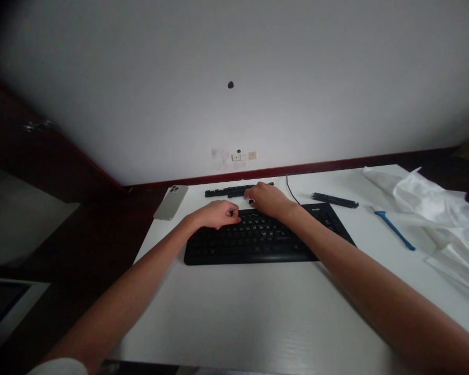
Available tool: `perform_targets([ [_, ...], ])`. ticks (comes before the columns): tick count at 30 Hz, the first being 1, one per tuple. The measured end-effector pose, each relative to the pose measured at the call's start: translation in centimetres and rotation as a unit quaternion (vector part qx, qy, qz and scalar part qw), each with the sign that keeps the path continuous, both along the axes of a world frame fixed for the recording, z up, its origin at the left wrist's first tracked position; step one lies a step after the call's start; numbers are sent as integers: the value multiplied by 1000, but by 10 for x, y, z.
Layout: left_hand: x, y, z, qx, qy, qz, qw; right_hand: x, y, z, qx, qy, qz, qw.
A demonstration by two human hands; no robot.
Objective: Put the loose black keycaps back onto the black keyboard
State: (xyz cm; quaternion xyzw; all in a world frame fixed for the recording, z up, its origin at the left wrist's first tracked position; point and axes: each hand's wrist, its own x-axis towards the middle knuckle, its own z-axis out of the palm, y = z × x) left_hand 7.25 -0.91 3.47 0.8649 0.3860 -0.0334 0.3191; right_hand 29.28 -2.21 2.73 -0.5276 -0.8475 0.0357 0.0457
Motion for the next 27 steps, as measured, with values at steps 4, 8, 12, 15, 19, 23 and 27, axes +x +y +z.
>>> perform_targets([
  [4,0,-1,2,-1,4,-1,1000,2,3,2,-16,13,12,1000],
  [8,0,-3,5,0,11,-2,1000,9,3,16,-38,74,53,995],
  [12,1,-2,4,8,15,-3,1000,13,-7,42,-110,110,58,986],
  [15,1,-1,3,7,18,3,1000,15,-14,58,-179,123,34,976],
  [19,1,-2,4,1,14,4,1000,18,-18,64,-235,132,45,962],
  [23,2,-2,4,3,23,11,1000,17,-21,62,-286,100,51,952],
  [27,2,0,0,11,24,10,1000,12,-24,57,-325,19,55,944],
])
